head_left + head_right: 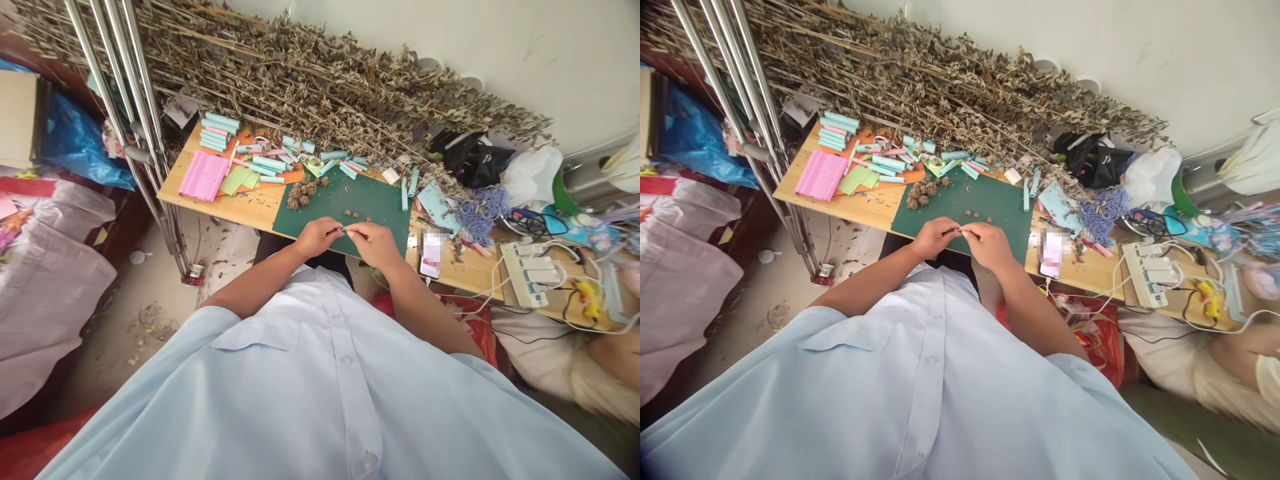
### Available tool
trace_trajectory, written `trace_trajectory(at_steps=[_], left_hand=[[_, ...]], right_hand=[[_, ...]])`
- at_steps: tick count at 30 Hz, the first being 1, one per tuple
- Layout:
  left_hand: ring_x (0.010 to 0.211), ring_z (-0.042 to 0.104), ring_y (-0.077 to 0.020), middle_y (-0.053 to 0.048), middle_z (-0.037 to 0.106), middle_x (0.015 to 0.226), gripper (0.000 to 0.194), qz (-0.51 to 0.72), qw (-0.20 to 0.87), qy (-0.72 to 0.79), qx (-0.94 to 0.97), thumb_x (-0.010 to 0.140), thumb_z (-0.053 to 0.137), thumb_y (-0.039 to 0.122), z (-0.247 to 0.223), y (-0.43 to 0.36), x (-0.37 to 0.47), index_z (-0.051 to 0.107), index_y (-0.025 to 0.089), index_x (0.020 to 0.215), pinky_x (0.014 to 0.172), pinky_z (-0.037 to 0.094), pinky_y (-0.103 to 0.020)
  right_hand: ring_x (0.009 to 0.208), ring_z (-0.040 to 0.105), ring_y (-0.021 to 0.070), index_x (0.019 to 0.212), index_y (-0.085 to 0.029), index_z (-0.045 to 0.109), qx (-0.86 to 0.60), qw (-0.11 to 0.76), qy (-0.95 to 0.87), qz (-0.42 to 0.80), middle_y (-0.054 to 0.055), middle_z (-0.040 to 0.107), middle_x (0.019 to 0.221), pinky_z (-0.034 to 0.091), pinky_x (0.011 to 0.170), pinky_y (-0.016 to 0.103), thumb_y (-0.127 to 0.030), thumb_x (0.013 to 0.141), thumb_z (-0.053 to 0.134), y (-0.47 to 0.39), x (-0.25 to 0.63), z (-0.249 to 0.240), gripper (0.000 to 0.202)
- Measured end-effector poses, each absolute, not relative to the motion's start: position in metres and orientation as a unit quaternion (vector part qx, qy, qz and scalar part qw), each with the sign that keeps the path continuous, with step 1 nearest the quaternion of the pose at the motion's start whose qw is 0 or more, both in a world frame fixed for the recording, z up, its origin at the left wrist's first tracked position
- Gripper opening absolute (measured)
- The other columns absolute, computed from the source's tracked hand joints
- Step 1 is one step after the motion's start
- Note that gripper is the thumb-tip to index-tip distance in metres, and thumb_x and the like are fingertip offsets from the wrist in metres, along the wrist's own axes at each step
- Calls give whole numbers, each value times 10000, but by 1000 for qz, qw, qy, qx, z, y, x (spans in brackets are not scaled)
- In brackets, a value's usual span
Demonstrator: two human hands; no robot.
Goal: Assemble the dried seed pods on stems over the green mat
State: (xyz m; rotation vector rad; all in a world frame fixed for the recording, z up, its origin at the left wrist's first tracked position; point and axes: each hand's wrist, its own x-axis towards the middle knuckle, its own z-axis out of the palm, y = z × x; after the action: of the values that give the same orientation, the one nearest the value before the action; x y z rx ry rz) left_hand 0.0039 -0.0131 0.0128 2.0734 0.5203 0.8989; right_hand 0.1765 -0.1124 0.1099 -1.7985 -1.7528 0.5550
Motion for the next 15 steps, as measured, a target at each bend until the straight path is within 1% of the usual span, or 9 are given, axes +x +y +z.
trace_trajectory(at_steps=[4, 9, 15], left_hand=[[929, 681, -197, -87, 743, 941, 301, 356, 405, 217, 814, 1066, 561, 420, 13, -14, 4, 747, 187, 1019, 868, 530, -325], [919, 675, -194, -87, 739, 942, 277, 346, 402, 229, 816, 1062, 562, 386, 12, -14, 4, 740, 178, 1016, 854, 522, -317], [905, 666, -189, -67, 725, 910, 192, 360, 396, 228, 814, 1036, 601, 315, 13, -15, 3, 727, 181, 982, 844, 504, -302]], right_hand=[[1033, 774, 240, 1066, -267, 819, -673, 273, -658, 199, 32, 832, 1108, 588, 944, 385, -291, 987, 599, -112, 171, 107, 235], [1055, 770, 237, 1096, -269, 820, -671, 244, -673, 194, 34, 825, 1143, 588, 952, 375, -272, 997, 601, -109, 169, 108, 240], [975, 768, 238, 1079, -275, 838, -676, 210, -684, 176, 35, 825, 1089, 589, 902, 371, -247, 987, 611, -110, 171, 113, 247]])
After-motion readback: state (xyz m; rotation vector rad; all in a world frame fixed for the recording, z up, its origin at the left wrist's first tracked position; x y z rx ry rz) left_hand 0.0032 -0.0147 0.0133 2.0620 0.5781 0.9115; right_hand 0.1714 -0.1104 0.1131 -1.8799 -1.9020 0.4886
